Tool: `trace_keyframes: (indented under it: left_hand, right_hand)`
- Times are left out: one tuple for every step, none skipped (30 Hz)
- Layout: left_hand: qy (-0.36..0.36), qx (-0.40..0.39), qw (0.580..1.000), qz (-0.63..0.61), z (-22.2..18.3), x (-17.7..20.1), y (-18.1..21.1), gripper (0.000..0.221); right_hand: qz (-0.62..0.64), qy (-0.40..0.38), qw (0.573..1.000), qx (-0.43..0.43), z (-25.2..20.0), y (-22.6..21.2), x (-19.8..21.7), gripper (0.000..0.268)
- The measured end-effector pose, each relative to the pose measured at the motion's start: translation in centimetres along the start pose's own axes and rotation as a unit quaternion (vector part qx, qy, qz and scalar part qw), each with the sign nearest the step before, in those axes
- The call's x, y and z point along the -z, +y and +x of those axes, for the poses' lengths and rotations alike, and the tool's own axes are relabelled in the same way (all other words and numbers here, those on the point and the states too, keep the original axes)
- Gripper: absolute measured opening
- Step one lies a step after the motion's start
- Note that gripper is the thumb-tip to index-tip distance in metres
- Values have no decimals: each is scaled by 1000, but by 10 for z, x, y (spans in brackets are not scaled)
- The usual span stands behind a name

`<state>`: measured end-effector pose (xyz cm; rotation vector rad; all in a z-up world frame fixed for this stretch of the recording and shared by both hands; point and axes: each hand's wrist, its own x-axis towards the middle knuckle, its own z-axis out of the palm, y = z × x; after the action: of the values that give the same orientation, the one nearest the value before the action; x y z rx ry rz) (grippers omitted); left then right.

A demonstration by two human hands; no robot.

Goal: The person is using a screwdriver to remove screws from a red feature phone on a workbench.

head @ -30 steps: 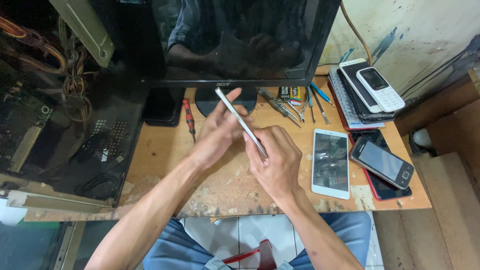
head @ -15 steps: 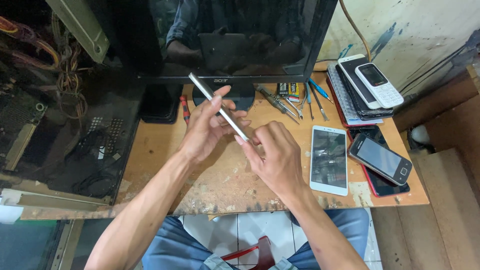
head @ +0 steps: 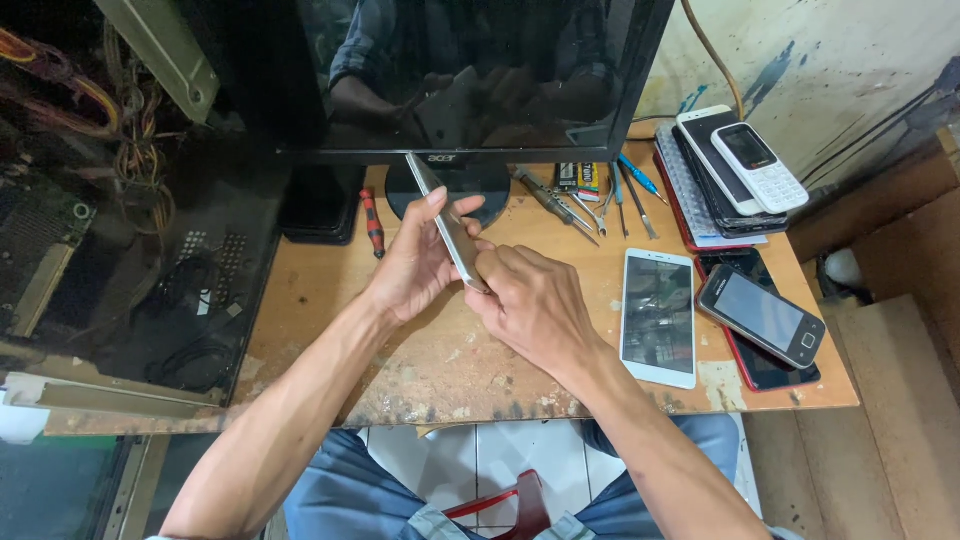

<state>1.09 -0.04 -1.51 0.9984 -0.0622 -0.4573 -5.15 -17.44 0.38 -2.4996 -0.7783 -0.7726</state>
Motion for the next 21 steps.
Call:
trace_keyframes:
  left_hand:
    - [-1,0,1000,1,0,0,2,92]
    - [-5,7,1000,-2,-1,0,3,95]
    - [-10,14,1000,-5,-2,0,3,97]
    - [-11,13,1000,-4,-5,-6,7,97]
    - [-8,20,999,-35,-8,-12,10,98]
    - [-4,28,997,-65,-12,-18,13,99]
    - [-4,28,997,-66,-13,-15,14,99]
    - [-9,42,993,-105,-11,-14,14,100]
    - [-15,57,988,-145,-10,-12,13,100]
    - [-15,58,988,-146,-11,-15,15,100]
    - [-23,72,986,-150,-13,-17,16,98]
    - [-30,85,984,-154,-15,-18,19,97]
    - [-29,84,984,-155,-15,-17,17,97]
    - [-30,89,982,-162,-15,-17,15,97]
    - [-31,93,981,-169,-15,-16,13,97]
    - [-31,93,981,-169,-11,-14,10,97]
    - [-33,96,982,-160,-8,-12,7,97]
    - [-34,99,983,-153,-5,-10,4,96]
    - [-33,99,983,-153,-5,-9,3,96]
    - [-31,107,981,-159,-4,-8,2,96]
    - [-29,115,979,-164,-3,-7,1,96]
  right_hand:
    - [0,1,1000,0,2,-3,5,21]
    - [8,4,1000,-7,3,-6,11,21]
    - [15,7,1000,-14,5,-9,16,21]
    - [15,8,1000,-13,8,-13,25,21]
    - [44,1,999,-22,11,-18,33,24]
    - [73,-7,997,-31,13,-22,42,29]
    - [73,-8,997,-31,11,-19,37,29]
    - [47,-10,999,-20,8,-16,34,24]
    - [21,-12,1000,-9,5,-12,30,20]
    - [20,-13,1000,-10,2,-8,26,20]
    - [-5,13,1000,12,-1,-5,21,21]
    - [-28,39,998,36,-2,-2,15,25]
    - [-28,39,998,37,4,-8,24,25]
    - [-11,34,999,35,9,-14,33,25]
    - [6,29,999,34,15,-19,41,25]
    - [6,30,999,34,12,-14,33,25]
    - [-18,48,998,48,8,-10,25,24]
    - [-42,66,995,63,4,-5,16,22]
    - [-41,65,995,63,4,-5,14,22]
    - [-46,72,994,68,4,-4,12,21]
    - [-52,79,993,72,3,-3,11,20]
